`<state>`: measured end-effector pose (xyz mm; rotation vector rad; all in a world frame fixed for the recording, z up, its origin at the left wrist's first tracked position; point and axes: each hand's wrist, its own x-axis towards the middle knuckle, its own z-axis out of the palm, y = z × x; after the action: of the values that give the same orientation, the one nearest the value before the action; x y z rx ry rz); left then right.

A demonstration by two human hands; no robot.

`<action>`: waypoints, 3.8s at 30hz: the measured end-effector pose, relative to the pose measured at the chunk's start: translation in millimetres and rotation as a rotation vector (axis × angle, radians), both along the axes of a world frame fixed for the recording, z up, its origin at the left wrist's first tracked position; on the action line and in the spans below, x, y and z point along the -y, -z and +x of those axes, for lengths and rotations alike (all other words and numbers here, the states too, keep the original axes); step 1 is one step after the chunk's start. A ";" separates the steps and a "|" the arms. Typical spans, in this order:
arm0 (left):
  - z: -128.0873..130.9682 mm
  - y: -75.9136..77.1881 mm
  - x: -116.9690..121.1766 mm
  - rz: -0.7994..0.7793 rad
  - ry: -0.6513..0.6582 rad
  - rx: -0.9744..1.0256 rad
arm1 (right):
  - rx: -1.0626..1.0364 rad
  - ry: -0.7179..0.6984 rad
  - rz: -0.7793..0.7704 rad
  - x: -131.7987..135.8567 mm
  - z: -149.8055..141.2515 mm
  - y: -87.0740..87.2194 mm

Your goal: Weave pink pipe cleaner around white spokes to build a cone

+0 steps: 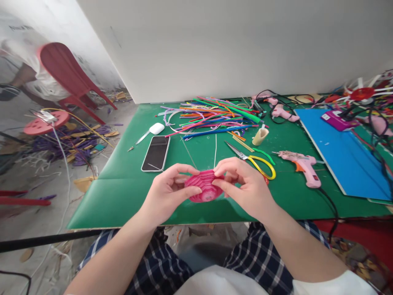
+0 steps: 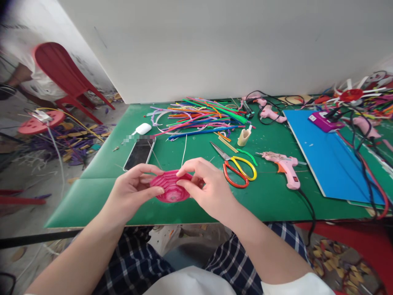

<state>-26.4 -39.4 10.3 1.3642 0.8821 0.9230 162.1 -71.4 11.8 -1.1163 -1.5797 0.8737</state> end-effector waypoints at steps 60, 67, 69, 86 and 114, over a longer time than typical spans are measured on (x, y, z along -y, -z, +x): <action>-8.1 17.9 -29.7 0.020 -0.015 -0.098 | -0.663 0.080 -0.559 -36.0 11.3 31.4; -9.4 22.0 -20.9 0.531 -0.623 -0.452 | -0.839 0.204 -0.518 -40.5 14.5 33.2; -6.5 24.1 -18.1 0.493 -0.595 -0.472 | -0.866 0.234 -0.527 -41.2 15.0 34.0; 6.5 35.9 -25.1 -0.030 -0.099 0.074 | -0.783 0.148 -0.551 -40.7 7.5 42.0; 1.6 38.8 -22.2 0.437 -0.499 -0.272 | -0.922 0.279 -0.548 -42.2 5.9 44.8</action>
<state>-24.8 -17.2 -28.5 1.7048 1.3195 1.3925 167.9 -29.2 -33.0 -1.0226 -0.4236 1.4010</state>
